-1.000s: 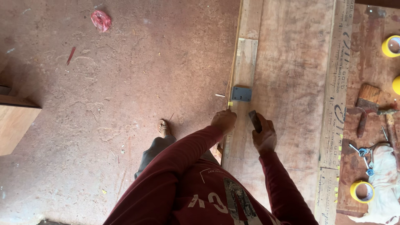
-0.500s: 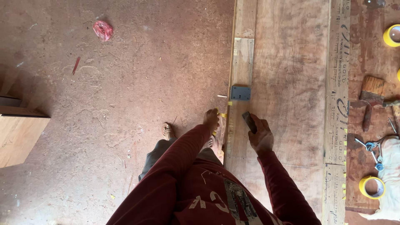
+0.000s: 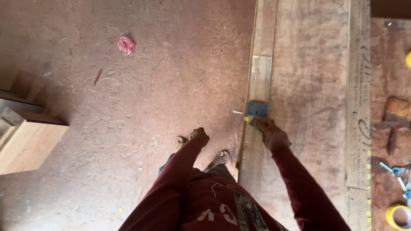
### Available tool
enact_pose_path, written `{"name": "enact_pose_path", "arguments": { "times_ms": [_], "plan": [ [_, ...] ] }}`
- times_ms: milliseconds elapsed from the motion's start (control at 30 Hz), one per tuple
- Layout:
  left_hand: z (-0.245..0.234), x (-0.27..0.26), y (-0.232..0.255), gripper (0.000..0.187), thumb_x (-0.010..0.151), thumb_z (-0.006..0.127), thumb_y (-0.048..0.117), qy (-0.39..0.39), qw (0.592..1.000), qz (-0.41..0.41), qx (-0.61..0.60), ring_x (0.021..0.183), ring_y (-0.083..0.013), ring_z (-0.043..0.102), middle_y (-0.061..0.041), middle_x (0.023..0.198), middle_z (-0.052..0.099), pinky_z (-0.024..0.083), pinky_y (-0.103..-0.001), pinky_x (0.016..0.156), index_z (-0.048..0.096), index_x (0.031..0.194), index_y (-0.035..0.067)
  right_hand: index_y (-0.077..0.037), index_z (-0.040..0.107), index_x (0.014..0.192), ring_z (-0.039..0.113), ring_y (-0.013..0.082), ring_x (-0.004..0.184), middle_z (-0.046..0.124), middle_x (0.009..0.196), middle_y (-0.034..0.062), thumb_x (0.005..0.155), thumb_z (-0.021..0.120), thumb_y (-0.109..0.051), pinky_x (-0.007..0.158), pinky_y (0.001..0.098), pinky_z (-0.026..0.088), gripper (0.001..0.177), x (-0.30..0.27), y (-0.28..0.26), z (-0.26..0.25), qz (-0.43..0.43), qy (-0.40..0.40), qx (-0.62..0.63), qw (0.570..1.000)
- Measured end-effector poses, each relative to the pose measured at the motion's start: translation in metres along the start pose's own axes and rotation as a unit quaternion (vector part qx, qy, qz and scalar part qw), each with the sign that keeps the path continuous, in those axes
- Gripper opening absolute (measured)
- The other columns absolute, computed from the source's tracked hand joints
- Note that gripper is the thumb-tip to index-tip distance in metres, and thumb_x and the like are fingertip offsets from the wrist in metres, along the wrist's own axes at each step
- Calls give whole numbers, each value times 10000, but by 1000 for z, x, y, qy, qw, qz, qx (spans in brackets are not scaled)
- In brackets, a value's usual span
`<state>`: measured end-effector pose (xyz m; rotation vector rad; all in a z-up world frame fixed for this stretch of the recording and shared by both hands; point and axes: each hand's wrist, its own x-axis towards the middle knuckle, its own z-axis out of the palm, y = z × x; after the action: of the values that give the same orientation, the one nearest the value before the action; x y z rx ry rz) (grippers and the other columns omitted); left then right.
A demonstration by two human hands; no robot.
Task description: The person applies small pieces of yellow tape to the edges of a wooden frame using a utility knife to cut the tape. The person works along the frame's perimeter, placing tape at regular intervals.
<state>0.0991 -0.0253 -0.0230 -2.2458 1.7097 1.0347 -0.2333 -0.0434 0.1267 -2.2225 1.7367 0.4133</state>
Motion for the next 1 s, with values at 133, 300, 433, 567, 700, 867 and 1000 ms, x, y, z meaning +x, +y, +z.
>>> {"name": "enact_pose_path", "arguments": {
  "times_ms": [133,300,433,567,700,867,1000],
  "plan": [
    [-7,-16,3,365,887,664,378,-76,992,38,-91,940,-330,741,-180,1033,749,588,-442,827,726,1060,63,-378,311,1610,702,178,960,512,1377,-6,999,577,-203,801,322,615,689,8,-6,-2,-7,-75,14,997],
    [-21,-23,66,338,831,708,328,-23,970,105,-220,851,-344,730,-214,908,747,565,-478,761,683,966,20,-400,251,1586,708,176,990,399,1541,8,1017,484,-151,694,322,660,664,-5,-13,-7,22,-98,68,993],
    [-23,-28,112,261,842,694,305,21,941,216,-259,844,-328,709,-178,922,729,571,-468,758,716,910,55,-410,280,1607,707,247,1036,485,1423,31,980,576,-187,879,372,610,729,-14,-18,-12,23,-47,60,997],
    [-21,-28,123,255,883,721,286,-15,953,129,-275,781,-285,703,-175,874,740,574,-434,720,713,867,31,-383,270,1599,718,270,1018,403,1543,42,1002,547,-148,862,397,616,699,-4,-25,-5,8,-67,23,997],
    [-27,-21,122,222,876,720,207,-18,925,97,-366,720,-261,718,-194,856,717,598,-415,625,640,880,0,-388,264,1589,719,250,1011,415,1537,1,980,553,-125,867,381,613,723,2,-19,-1,-11,-65,55,996],
    [-35,-23,126,227,845,697,188,12,927,99,-362,761,-273,732,-145,925,745,610,-433,683,683,1014,37,-405,327,1595,701,224,1079,527,1416,6,1005,550,-95,847,353,630,703,13,-26,-4,-51,-40,67,996],
    [-35,-21,151,271,930,684,294,-6,967,162,-199,894,-284,739,-142,1056,739,602,-411,837,767,1102,103,-361,405,1530,686,276,1061,502,1438,40,940,611,-102,787,394,625,677,-10,-32,13,88,-7,179,980]
  ]
}}
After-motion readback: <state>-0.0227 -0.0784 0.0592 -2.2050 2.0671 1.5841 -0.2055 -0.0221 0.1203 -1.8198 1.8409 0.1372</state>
